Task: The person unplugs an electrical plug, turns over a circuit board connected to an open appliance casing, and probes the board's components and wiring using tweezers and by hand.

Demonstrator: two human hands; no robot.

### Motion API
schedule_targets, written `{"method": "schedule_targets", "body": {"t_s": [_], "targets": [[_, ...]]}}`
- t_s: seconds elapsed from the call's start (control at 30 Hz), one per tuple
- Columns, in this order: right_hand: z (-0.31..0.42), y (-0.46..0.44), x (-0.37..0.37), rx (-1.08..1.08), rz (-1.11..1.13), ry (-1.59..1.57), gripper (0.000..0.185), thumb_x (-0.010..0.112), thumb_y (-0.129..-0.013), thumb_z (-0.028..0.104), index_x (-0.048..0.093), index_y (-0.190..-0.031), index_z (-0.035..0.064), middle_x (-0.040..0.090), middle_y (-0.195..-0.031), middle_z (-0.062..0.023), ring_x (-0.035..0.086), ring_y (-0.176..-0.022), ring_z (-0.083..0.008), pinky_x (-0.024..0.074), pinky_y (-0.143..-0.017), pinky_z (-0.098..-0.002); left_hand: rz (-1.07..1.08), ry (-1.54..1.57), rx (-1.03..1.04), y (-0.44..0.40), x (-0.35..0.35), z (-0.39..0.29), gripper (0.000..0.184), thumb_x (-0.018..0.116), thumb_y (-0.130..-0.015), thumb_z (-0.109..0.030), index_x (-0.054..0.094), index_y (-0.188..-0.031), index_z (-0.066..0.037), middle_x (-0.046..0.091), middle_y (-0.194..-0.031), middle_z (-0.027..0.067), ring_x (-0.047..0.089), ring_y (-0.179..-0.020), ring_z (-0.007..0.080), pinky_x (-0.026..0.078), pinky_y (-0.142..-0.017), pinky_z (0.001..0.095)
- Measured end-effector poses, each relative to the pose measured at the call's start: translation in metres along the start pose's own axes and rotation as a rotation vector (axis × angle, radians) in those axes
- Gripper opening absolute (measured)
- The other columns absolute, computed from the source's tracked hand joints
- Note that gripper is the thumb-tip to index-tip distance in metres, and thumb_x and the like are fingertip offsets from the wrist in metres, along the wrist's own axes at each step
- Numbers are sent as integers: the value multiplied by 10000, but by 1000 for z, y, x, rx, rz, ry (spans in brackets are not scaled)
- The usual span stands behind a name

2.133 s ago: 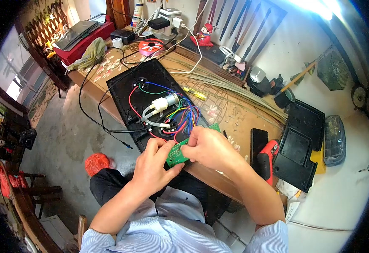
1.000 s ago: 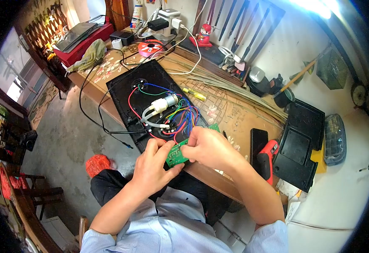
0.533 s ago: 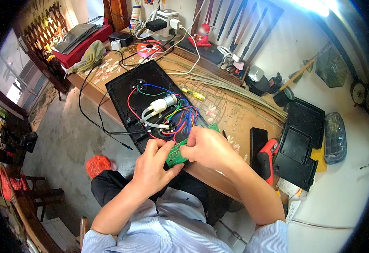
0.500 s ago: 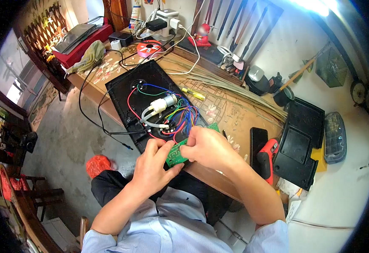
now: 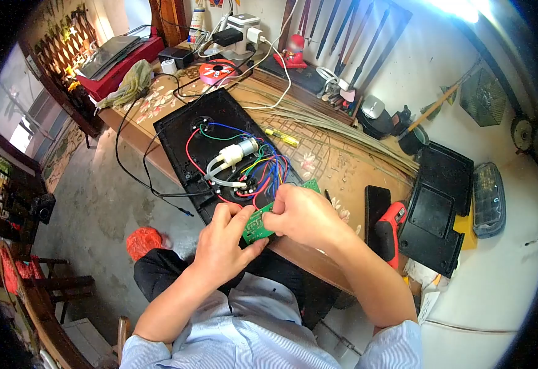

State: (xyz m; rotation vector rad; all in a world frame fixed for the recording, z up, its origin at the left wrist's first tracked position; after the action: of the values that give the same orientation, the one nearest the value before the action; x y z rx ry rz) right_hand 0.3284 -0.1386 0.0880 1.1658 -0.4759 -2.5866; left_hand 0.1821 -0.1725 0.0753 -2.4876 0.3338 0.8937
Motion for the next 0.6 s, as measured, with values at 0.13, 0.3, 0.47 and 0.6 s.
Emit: {"method": "schedule_targets", "body": {"t_s": [0.13, 0.3, 0.47, 0.6], "targets": [[0, 0, 0, 3, 8, -1, 280, 688, -751, 267, 629, -785, -4, 690, -707, -141, 684, -709, -270, 528, -684, -375, 1, 4, -3, -1, 0, 0, 576, 825, -700, -195, 599, -1198, -16, 528, -1071, 140, 632, -867, 316, 551, -698, 411], [-5, -3, 1, -5, 11, -12, 281, 688, -751, 270, 626, -781, -3, 685, -691, -133, 679, -695, -266, 526, -673, -376, 2, 10, 3, -2, -1, 0, 578, 824, -704, -199, 594, -1203, -20, 531, -1071, 143, 632, -872, 322, 549, -699, 417], [-4, -1, 1, -6, -14, -12, 280, 692, -750, 266, 625, -778, -4, 678, -678, -133, 676, -684, -257, 524, -663, -375, 11, 17, -6, -1, 2, 2, 583, 825, -705, -208, 588, -1204, -22, 533, -1071, 145, 631, -876, 325, 547, -700, 420], [-5, -2, 2, 2, -24, -4, 267, 692, -752, 249, 624, -773, -8, 678, -676, -131, 675, -671, -237, 522, -645, -363, 0, 30, 4, 0, 1, 2, 578, 824, -710, -213, 586, -1201, -21, 530, -1080, 147, 630, -875, 323, 549, -706, 414]]}}
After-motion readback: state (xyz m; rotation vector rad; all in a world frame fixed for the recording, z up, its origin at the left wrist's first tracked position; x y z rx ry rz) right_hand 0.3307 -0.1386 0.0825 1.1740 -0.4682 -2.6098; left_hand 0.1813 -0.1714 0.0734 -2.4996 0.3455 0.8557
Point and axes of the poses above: each hand's wrist, its own y-axis away from the middle knuckle, its own x-axis out of the palm, z = x × y, the point moved 8 cm from there along -y, towards the middle knuckle
